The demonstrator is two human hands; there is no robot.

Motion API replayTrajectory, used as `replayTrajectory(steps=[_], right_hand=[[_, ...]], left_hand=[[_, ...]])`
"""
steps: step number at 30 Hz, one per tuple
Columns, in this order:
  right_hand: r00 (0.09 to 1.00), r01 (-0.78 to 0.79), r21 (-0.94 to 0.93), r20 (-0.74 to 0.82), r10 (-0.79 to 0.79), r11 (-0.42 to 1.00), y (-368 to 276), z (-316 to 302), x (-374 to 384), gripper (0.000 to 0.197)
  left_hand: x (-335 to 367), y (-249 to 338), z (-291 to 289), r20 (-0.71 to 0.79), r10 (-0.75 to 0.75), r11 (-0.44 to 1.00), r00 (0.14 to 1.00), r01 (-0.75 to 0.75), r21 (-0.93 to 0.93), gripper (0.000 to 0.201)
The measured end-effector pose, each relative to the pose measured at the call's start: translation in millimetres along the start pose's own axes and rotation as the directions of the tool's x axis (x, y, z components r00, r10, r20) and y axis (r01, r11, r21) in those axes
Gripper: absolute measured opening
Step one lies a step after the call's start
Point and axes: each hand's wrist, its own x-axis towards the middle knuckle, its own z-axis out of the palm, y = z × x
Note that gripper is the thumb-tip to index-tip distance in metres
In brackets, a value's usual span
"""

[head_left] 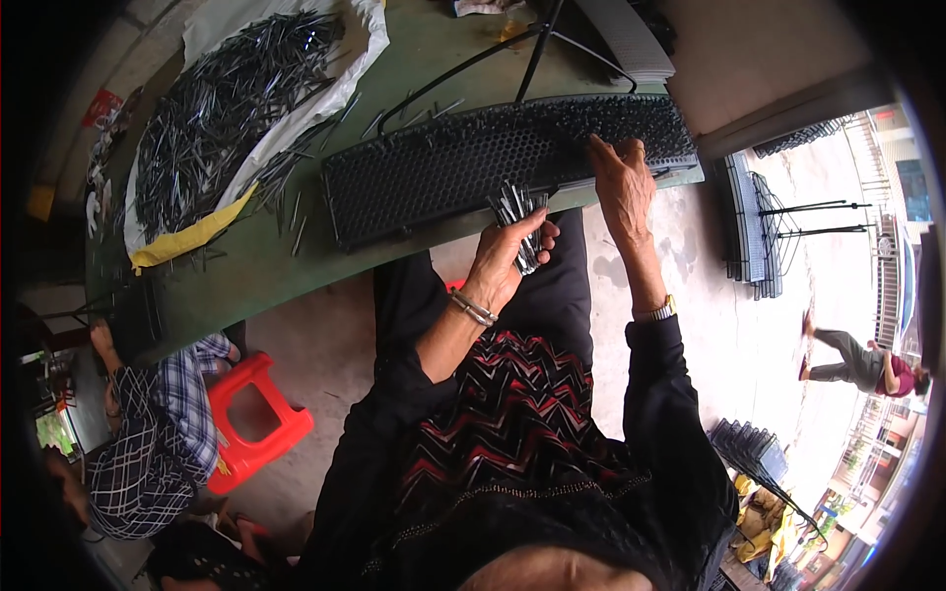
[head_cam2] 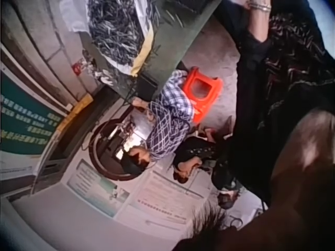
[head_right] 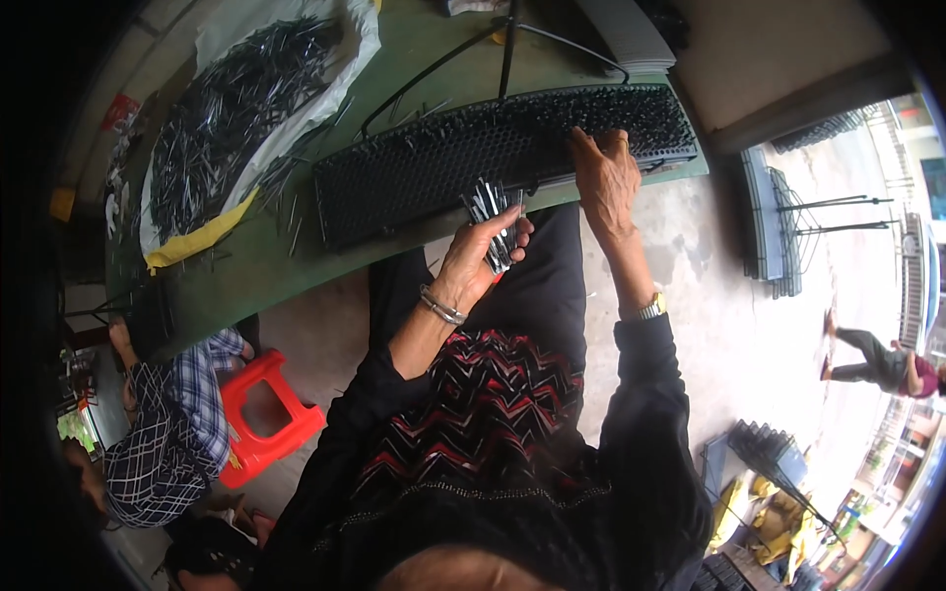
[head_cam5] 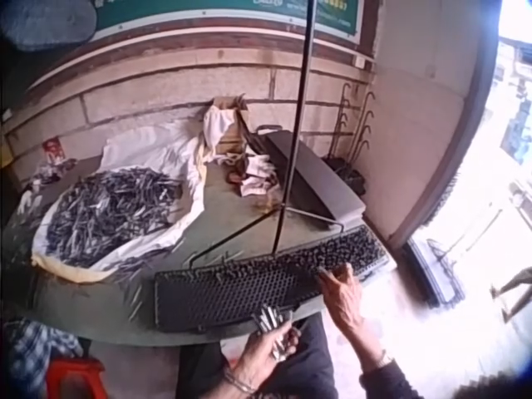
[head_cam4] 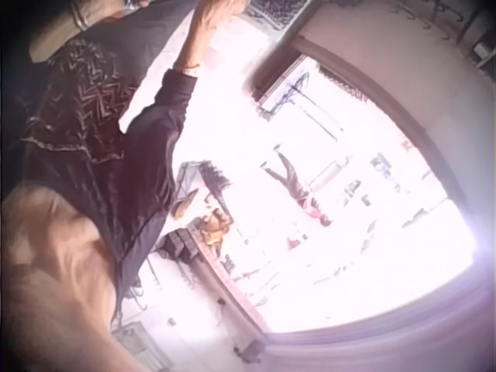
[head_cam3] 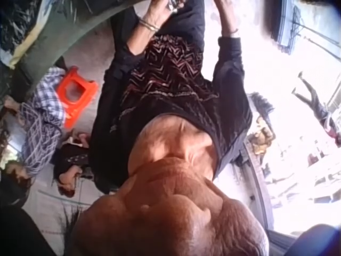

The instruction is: Insert small metal pins into the holes of a perforated mesh grid on a workbench.

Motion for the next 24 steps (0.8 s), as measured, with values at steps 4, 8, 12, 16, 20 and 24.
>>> replayTrajectory(steps=[4,8,12,16,20,24], right_hand=[[0.999,-0.024,0.051,-0.021,0.025,0.998,-15.8,-19.5,-7.5,0.024],[0.909,-0.261,0.599,0.416,-0.016,0.757,-26.9,-50.7,-19.4,0.02],[0.806,-0.503,0.699,0.592,-0.016,0.508,-37.6,-63.8,-28.0,0.012],[0.896,-0.445,0.615,0.309,0.319,0.652,-31.7,-49.4,-28.6,0.009],[0.925,-0.343,0.577,0.067,0.375,0.742,-25.3,-50.1,-11.8,0.006],[0.941,-0.247,0.475,-0.089,0.325,0.845,0.4,-13.1,-10.7,0.005]], left_hand=[[-8.9,3.9,11.3,-0.025,0.053,0.996,0.998,-0.051,0.077,0.015],[-10.8,2.1,14.1,-0.046,0.057,0.987,0.997,-0.049,0.153,0.016],[-11.1,-2.4,15.3,-0.03,0.043,0.974,0.999,-0.035,0.225,0.017],[-7.4,0.5,11.6,-0.067,-0.012,0.991,0.998,0.021,0.13,0.018],[-0.2,1.4,1.2,-0.069,-0.035,0.998,0.997,0.032,-0.045,0.02],[6.0,-1.2,-5.0,-0.062,-0.04,0.998,0.997,0.038,-0.041,0.021]])
